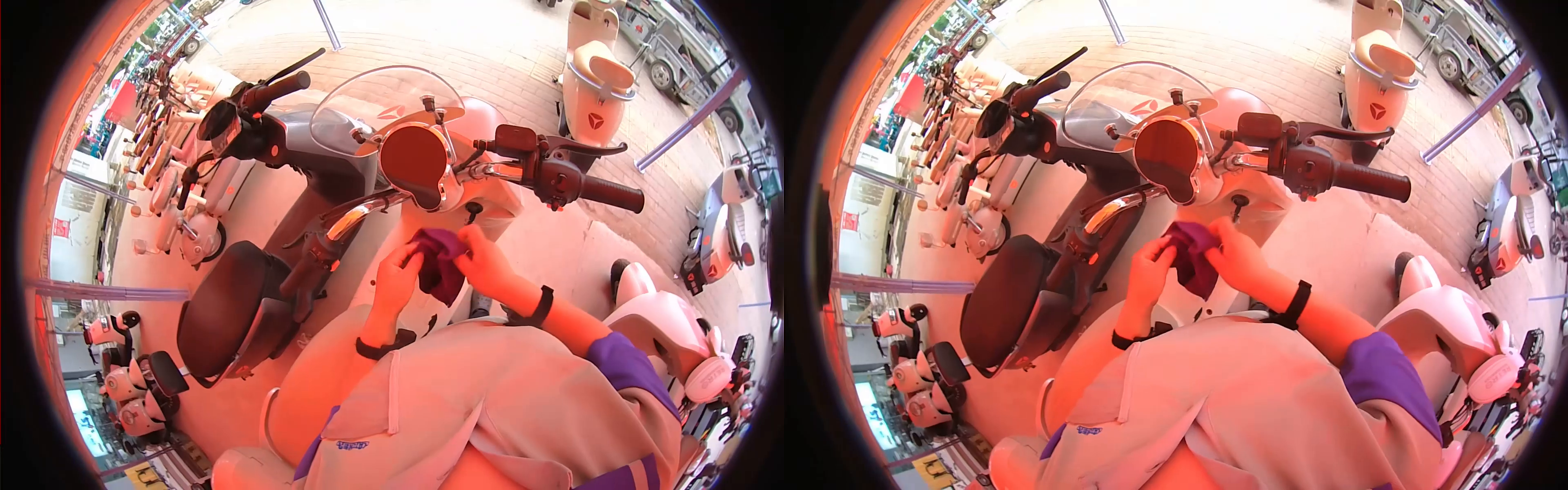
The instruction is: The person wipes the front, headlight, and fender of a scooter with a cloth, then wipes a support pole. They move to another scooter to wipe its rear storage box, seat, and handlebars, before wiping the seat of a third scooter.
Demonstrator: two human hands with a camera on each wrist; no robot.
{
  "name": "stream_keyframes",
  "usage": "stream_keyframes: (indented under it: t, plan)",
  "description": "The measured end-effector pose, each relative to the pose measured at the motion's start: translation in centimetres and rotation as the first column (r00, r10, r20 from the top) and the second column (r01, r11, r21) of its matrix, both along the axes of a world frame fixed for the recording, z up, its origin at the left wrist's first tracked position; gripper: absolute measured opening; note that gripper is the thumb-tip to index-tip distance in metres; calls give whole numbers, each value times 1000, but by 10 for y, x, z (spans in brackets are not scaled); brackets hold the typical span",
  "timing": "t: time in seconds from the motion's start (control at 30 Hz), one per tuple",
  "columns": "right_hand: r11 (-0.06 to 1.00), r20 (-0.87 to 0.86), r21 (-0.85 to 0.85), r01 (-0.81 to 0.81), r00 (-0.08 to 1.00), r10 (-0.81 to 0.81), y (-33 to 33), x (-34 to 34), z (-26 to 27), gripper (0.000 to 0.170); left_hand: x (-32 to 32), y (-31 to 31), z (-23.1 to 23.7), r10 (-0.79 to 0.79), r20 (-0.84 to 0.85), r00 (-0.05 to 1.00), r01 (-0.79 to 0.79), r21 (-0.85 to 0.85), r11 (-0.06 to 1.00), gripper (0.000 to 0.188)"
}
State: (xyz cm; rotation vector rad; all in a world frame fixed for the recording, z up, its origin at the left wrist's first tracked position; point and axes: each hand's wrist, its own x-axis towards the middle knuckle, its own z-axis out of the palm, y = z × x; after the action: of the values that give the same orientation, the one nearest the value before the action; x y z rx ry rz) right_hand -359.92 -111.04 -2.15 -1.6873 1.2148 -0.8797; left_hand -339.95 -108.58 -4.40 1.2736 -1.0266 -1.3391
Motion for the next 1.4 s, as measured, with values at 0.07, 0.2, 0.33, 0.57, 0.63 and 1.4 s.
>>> stream_keyframes:
  t: [0.07, 0.2, 0.33, 0.57, 0.63, 1.4]
  plan:
    - [920, 263, 359, 158, 928, -262, -8, -12, 20, 25, -14, -17, 44, 27, -3, 1000, -27, -135, 990, 24]
    - [824, 458, 482, 297, 716, -526, -31, -36, 36, 16, -56, -71, 68, -19, 60, 998, 46, -490, 870, 23]
    - [777, 483, 549, 307, 642, -595, -20, -45, 46, 18, -96, -87, 53, -17, 210, 977, 139, -584, 800, 21]
    - [766, 453, 567, 303, 662, -597, 20, -71, 33, 22, -132, -54, 41, 212, 355, 910, 139, -744, 653, 28]
    - [811, 520, 507, 293, 646, -559, 15, -80, 36, 23, -141, -58, 45, 292, 423, 858, 194, -792, 579, 31]
    - [846, 531, 520, -117, 820, -214, -51, -167, -10, 23, -179, -61, 33, 404, 289, 868, -12, -801, 598, 36]
